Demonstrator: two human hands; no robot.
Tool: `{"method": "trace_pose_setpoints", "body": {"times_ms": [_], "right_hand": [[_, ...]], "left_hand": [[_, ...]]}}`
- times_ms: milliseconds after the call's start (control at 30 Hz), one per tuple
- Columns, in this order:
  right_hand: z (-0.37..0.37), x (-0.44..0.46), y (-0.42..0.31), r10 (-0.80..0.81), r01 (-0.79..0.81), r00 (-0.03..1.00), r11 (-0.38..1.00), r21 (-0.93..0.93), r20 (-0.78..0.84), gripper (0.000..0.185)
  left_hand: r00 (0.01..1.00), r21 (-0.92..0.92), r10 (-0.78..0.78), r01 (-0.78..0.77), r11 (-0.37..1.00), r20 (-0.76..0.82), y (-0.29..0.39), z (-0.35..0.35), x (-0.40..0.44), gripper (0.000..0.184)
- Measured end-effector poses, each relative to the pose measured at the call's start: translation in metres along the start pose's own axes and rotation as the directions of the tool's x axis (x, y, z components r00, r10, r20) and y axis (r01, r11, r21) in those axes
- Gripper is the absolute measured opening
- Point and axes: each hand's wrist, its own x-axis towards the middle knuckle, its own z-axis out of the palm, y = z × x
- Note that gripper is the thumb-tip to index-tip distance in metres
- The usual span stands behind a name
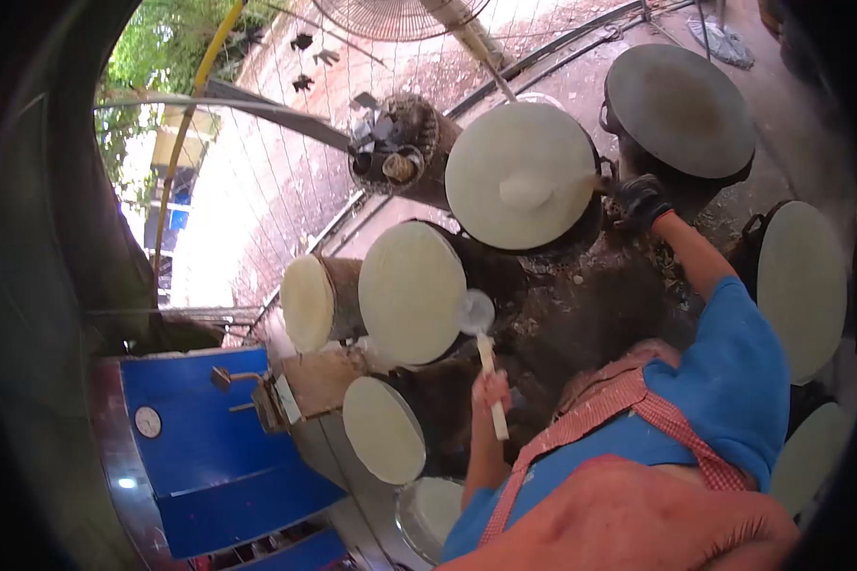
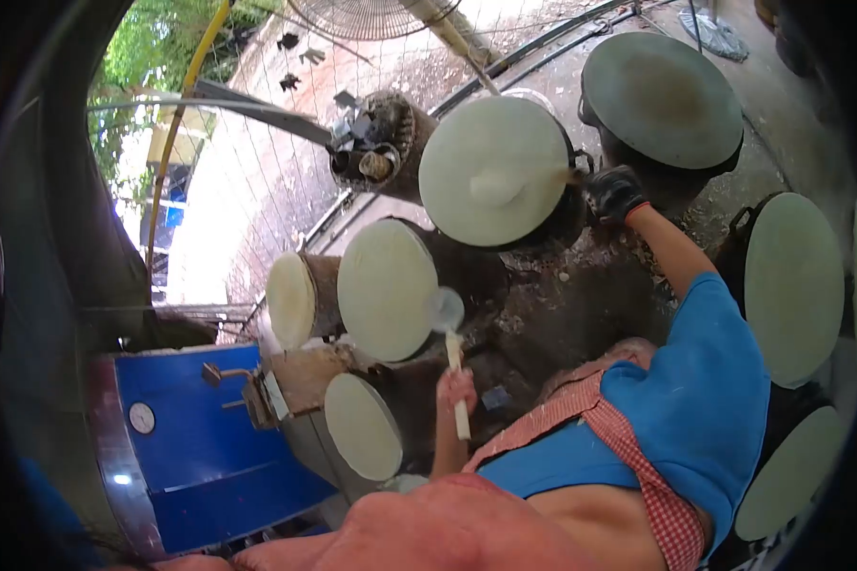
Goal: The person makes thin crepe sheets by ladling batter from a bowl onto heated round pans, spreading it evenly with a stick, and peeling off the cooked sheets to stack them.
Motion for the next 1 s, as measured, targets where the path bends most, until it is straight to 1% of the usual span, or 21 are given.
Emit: {"method": "trace_pose_setpoints", "body": {"times_ms": [33,100,200,267,333,367,400,433,500,533,600,633,667,700,733,767,800,833,900,933,1000], "right_hand": [[0.022,0.002,0.009,0.143,-0.112,0.968,0.982,0.152,-0.207,0.026],[0.054,-0.007,0.0,0.143,-0.114,0.973,0.98,0.161,-0.18,0.025],[0.027,-0.032,-0.012,0.089,-0.039,0.974,0.972,0.234,-0.208,0.024],[0.021,-0.038,0.0,0.12,-0.096,0.986,0.976,0.194,-0.118,0.028],[0.039,-0.054,-0.002,0.281,-0.12,0.884,0.909,0.399,-0.373,0.031],[0.047,-0.06,-0.01,0.3,-0.223,0.933,0.917,0.33,-0.201,0.029],[0.054,-0.063,-0.022,0.33,-0.315,0.944,0.922,0.226,-0.028,0.027],[0.056,-0.06,-0.038,0.27,-0.258,0.962,0.942,0.214,-0.031,0.027],[0.062,-0.076,-0.07,0.188,-0.186,0.982,0.952,0.243,0.017,0.03],[0.063,-0.084,-0.078,0.177,-0.18,0.984,0.959,0.218,0.032,0.03],[0.059,-0.09,-0.08,0.177,-0.082,0.961,0.915,0.394,-0.212,0.031],[0.051,-0.103,-0.077,0.194,-0.111,0.96,0.925,0.363,-0.2,0.031],[0.041,-0.108,-0.075,0.127,-0.016,0.949,0.934,0.357,-0.288,0.031],[0.034,-0.11,-0.077,0.062,0.077,0.926,0.935,0.347,-0.372,0.03],[0.031,-0.113,-0.082,0.079,0.045,0.93,0.944,0.327,-0.358,0.03],[0.03,-0.12,-0.09,0.067,0.014,0.957,0.961,0.277,-0.282,0.032],[0.029,-0.131,-0.099,0.046,0.002,0.978,0.973,0.23,-0.203,0.034],[0.027,-0.136,-0.108,0.033,0.01,0.98,0.977,0.215,-0.195,0.034],[0.017,-0.132,-0.127,0.073,0.156,0.916,0.84,0.519,-0.394,0.04],[0.01,-0.135,-0.134,0.029,0.189,0.922,0.836,0.515,-0.385,0.04],[0.003,-0.134,-0.153,0.128,0.015,0.982,0.687,0.726,-0.142,0.045]], "left_hand": [[0.996,-0.04,-0.089,0.088,0.995,0.0,0.008,0.013,0.014,0.021],[0.993,0.147,0.101,-0.09,0.985,-0.066,0.009,0.046,0.043,0.023],[0.991,0.256,0.13,-0.127,0.958,0.002,0.041,0.049,0.095,0.025],[0.989,0.185,0.147,-0.142,0.972,-0.013,0.011,0.098,0.117,0.026],[0.966,0.54,0.258,-0.219,0.813,0.002,0.002,0.107,0.148,0.025],[0.903,0.626,0.429,-0.339,0.702,0.007,-0.022,0.123,0.155,0.022],[0.872,0.689,0.481,-0.296,0.661,-0.087,-0.019,0.112,0.181,0.02],[0.817,0.706,0.563,-0.325,0.629,-0.126,-0.042,0.121,0.188,0.02],[0.902,0.655,0.414,-0.241,0.716,-0.121,-0.036,0.08,0.236,0.021],[0.924,0.514,0.278,-0.11,0.851,-0.263,-0.048,0.097,0.225,0.018],[0.988,0.491,0.133,-0.157,0.857,0.083,-0.045,0.089,0.183,0.014],[0.911,0.732,0.392,-0.353,0.584,0.126,-0.073,0.112,0.125,0.011],[0.936,0.552,0.302,-0.351,0.756,0.181,-0.057,0.066,0.119,0.01],[0.933,0.607,0.358,-0.303,0.734,0.033,-0.067,0.069,0.093,0.007],[0.956,0.541,0.291,-0.221,0.811,-0.045,-0.067,0.061,0.078,0.004],[0.978,0.413,0.207,-0.2,0.888,0.029,-0.063,0.049,0.069,0.005],[0.998,0.082,0.038,-0.042,0.996,0.051,-0.057,0.042,0.068,0.007],[0.996,-0.051,-0.05,0.054,0.997,0.069,-0.058,0.043,0.06,0.008],[0.986,-0.186,-0.089,0.114,0.976,0.138,-0.056,0.054,0.049,0.011],[0.988,-0.207,-0.077,0.104,0.973,0.135,-0.061,0.055,0.038,0.015],[0.989,-0.237,-0.006,0.041,0.971,0.146,-0.063,0.046,0.015,0.02]]}}
